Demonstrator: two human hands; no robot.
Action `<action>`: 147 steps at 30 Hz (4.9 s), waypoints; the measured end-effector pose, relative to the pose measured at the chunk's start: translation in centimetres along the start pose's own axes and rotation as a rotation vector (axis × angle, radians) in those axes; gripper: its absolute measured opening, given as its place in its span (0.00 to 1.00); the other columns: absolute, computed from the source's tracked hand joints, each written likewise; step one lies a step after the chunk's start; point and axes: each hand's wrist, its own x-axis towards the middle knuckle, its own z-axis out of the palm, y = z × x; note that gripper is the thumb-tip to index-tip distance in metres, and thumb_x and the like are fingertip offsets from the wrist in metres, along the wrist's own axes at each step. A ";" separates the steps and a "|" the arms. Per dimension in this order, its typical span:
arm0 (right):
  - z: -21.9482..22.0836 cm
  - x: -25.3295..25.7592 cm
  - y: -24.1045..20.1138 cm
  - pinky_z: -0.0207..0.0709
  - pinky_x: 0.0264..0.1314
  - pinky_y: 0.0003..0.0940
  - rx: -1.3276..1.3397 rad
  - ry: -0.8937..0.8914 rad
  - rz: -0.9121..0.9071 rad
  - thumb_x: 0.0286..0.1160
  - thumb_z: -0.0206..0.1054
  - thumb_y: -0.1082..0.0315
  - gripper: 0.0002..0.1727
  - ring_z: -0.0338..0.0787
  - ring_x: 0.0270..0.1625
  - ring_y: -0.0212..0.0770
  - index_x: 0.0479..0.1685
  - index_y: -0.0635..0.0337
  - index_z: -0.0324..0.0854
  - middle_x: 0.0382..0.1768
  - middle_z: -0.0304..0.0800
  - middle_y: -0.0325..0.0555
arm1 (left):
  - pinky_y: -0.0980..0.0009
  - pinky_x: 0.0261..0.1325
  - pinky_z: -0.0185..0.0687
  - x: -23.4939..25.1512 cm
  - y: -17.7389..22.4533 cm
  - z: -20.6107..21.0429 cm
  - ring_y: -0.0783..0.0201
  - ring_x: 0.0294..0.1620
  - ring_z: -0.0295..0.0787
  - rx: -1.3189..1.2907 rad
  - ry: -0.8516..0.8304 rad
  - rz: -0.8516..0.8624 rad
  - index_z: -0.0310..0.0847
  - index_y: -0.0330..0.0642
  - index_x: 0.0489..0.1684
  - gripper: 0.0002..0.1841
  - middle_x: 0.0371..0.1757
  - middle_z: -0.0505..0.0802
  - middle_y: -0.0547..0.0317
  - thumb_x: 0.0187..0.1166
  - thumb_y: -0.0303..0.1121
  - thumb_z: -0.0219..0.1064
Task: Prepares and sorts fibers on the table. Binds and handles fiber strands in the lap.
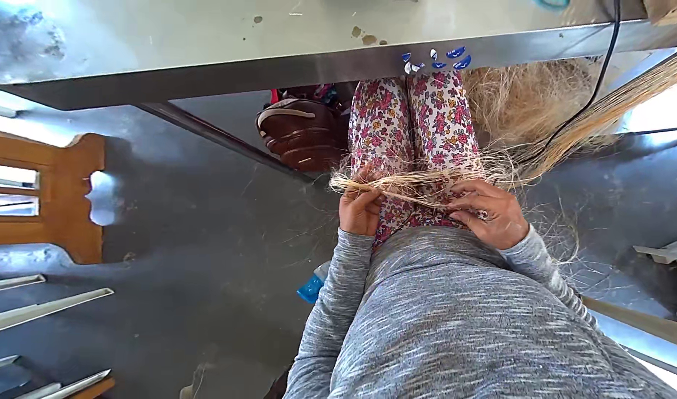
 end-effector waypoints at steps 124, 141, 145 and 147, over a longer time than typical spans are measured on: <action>-4.1 0.4 1.7 0.85 0.57 0.42 -0.135 0.121 0.033 0.62 0.69 0.73 0.07 0.93 0.50 0.47 0.33 0.62 0.94 0.41 0.96 0.50 | 0.81 0.25 0.84 -0.2 -0.6 0.5 0.78 0.21 0.87 0.323 -0.112 -0.006 0.88 0.40 0.39 0.15 0.29 0.96 0.64 0.63 0.11 0.65; -1.2 1.5 3.3 0.84 0.43 0.46 -0.341 0.173 0.014 0.65 0.76 0.71 0.07 0.90 0.42 0.55 0.40 0.60 0.96 0.35 0.90 0.55 | 0.81 0.25 0.84 -0.2 -0.6 0.6 0.78 0.20 0.86 0.340 -0.099 -0.008 0.87 0.41 0.38 0.15 0.28 0.95 0.65 0.63 0.10 0.64; -1.1 1.5 3.4 0.84 0.44 0.45 -0.323 0.166 0.003 0.68 0.75 0.70 0.05 0.90 0.42 0.54 0.35 0.60 0.96 0.35 0.90 0.56 | 0.82 0.24 0.83 -0.2 -0.6 0.6 0.78 0.19 0.86 0.332 -0.098 -0.014 0.87 0.41 0.37 0.15 0.27 0.95 0.65 0.62 0.10 0.64; -1.3 1.5 3.3 0.84 0.43 0.46 -0.316 0.163 0.006 0.67 0.75 0.70 0.05 0.90 0.43 0.55 0.34 0.60 0.96 0.34 0.90 0.55 | 0.82 0.24 0.82 -0.2 -0.6 0.5 0.78 0.19 0.85 0.327 -0.104 -0.013 0.88 0.40 0.39 0.15 0.27 0.95 0.65 0.63 0.10 0.64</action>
